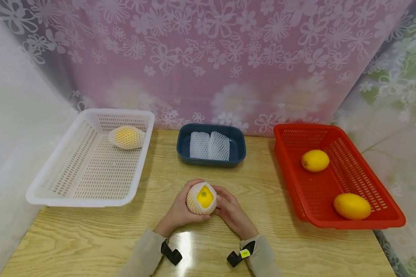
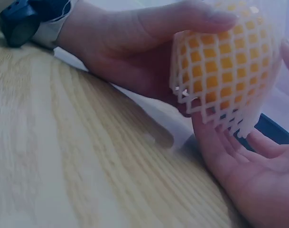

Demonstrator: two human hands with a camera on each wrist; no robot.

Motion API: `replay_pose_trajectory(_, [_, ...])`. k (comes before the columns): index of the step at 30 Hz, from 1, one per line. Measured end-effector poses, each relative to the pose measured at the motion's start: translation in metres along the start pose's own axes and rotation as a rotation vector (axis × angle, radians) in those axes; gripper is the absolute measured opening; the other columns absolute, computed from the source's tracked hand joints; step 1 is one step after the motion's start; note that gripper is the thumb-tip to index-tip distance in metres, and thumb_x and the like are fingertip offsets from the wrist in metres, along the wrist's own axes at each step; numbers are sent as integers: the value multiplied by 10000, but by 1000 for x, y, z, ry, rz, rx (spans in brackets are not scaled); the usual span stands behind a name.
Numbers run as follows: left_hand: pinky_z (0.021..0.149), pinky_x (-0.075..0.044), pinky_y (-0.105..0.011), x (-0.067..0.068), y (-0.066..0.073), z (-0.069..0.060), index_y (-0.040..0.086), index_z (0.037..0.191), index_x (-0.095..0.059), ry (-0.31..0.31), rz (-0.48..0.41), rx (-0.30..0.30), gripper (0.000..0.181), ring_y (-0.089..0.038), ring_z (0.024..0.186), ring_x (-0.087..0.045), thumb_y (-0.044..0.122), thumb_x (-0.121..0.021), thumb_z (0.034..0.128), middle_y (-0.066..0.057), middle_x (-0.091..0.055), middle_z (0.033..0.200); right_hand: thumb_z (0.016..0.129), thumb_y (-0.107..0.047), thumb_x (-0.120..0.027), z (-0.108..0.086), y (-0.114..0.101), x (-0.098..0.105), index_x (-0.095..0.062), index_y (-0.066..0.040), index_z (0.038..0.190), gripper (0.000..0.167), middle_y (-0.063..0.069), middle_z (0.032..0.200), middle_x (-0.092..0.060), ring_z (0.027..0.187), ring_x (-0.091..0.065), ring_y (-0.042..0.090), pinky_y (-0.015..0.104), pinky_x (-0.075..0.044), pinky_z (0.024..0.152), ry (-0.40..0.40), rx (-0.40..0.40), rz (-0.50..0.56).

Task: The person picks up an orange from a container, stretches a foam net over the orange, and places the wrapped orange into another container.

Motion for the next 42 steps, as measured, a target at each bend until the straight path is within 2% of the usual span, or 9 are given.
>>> replay_pose_trajectory(7, [1016,-419,-324,-4,-29,-2,99,1487,-337,-53,-58,68,1021,-210,1198,-511,41,-925,655,-63,-477,1388,1029,-123,-543,0,0,6,-543,-147,1338,310,19,1262,-602,1061,-599,143,299,-523,856,57,-6,46])
replay_pose_trajectory(11, [1028,-416,-332,-5,-33,-2,152,1481,-330,-86,-81,82,1001,-229,1199,-515,132,-930,680,-56,-482,1377,1006,-109,-584,0,-1,8,-568,-150,1313,310,12,1230,-630,1050,-606,137,287,-524,850,80,-7,73])
replay_pose_trajectory(17, [1041,-408,-328,-5,-34,-1,236,1415,-372,-88,-91,90,946,-239,1199,-526,147,-940,664,-20,-521,1344,1013,-117,-573,1,-2,7,-591,-163,1285,276,14,1197,-639,1022,-609,136,300,-530,840,78,-3,79])
replay_pose_trajectory(25, [1046,-402,-320,-10,-38,0,190,1402,-392,-96,-13,106,967,-199,1186,-538,95,-955,621,-16,-544,1322,1089,-218,-381,-3,0,-2,-514,-156,1386,332,59,1300,-570,1087,-607,183,341,-546,851,-120,-39,176])
replay_pose_trajectory(34, [1069,-386,-331,-12,-39,-1,235,1425,-405,-86,-8,114,981,-188,1215,-529,109,-956,624,22,-535,1364,1092,-238,-321,-4,-1,-2,-483,-143,1422,379,73,1359,-539,1154,-577,204,358,-517,916,-123,-41,261])
replay_pose_trajectory(36, [1074,-376,-321,-12,-39,-2,225,1443,-394,-101,-28,96,967,-189,1232,-513,145,-946,653,7,-523,1382,1097,-221,-298,-4,-2,-2,-463,-139,1431,381,76,1364,-531,1159,-574,205,357,-513,924,-124,-40,267])
replay_pose_trajectory(38, [1087,-355,-304,-10,-37,-2,210,1459,-385,-120,-65,72,891,-192,1261,-486,271,-900,735,-18,-502,1407,1101,-203,-282,-5,-2,-2,-456,-139,1429,377,75,1364,-529,1154,-576,202,357,-511,930,-123,-35,278])
replay_pose_trajectory(40, [1094,-342,-299,-9,-33,-3,165,1486,-364,-139,-104,42,784,-209,1297,-454,415,-766,862,-69,-470,1440,1102,-201,-289,-5,-3,-2,-466,-141,1423,371,74,1359,-538,1150,-582,201,363,-510,937,-119,-29,295])
replay_pose_trajectory(42, [1114,-315,-305,-7,-30,-2,103,1491,-359,-136,-93,17,666,-225,1333,-421,506,-531,991,-118,-449,1458,1103,-213,-294,-4,-4,-2,-474,-142,1416,368,74,1356,-545,1152,-585,204,381,-509,944,-122,-20,312])
Point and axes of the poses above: each hand's wrist, its own z-axis towards the middle knuckle, its own x-axis out of the back of the hand, y = z × x, the point moved 5 cm from there along z, towards the middle knuckle
